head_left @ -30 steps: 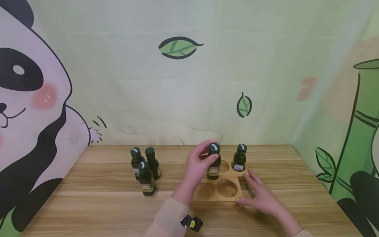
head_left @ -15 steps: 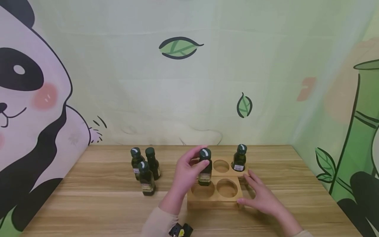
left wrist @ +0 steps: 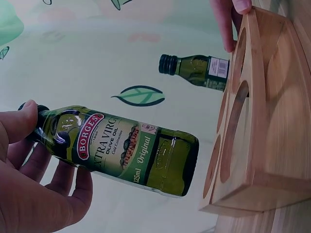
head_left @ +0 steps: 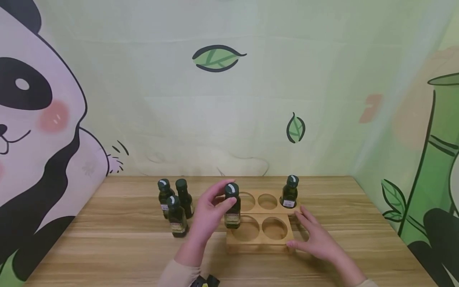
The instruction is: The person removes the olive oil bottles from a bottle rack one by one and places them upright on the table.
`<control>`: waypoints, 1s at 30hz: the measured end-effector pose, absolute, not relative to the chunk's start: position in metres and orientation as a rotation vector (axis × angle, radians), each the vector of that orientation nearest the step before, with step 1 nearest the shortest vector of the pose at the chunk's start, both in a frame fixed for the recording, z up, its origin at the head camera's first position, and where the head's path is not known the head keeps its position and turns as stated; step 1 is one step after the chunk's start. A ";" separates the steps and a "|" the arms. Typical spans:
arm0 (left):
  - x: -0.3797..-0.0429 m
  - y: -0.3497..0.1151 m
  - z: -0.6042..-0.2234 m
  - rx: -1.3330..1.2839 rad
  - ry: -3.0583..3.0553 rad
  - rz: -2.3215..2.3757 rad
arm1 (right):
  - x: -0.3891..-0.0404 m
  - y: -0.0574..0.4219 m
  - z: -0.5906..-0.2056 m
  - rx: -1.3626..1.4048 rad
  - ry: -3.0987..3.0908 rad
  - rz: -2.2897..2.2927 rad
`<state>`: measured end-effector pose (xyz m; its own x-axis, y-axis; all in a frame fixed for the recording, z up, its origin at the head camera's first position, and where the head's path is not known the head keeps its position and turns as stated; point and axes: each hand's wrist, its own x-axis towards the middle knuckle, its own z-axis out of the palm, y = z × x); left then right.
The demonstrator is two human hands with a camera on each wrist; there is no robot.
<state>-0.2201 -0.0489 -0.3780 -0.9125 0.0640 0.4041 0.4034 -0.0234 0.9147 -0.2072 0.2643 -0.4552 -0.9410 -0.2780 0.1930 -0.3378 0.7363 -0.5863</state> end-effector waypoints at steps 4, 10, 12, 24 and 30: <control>-0.219 -0.058 -0.380 -0.458 -2.045 -2.019 | -0.207 0.264 -0.455 0.504 -2.840 0.990; -0.217 -0.071 -0.382 -0.451 -2.071 -1.959 | -0.207 0.265 -0.456 0.508 -2.839 0.987; -0.216 -0.075 -0.383 -0.450 -2.077 -1.946 | -0.207 0.265 -0.456 0.511 -2.838 0.993; -0.212 -0.098 -0.387 -0.428 -2.089 -1.896 | -0.208 0.266 -0.458 0.500 -2.845 0.990; -0.208 -0.106 -0.386 -0.375 -2.148 -1.895 | -0.208 0.266 -0.458 0.499 -2.853 0.999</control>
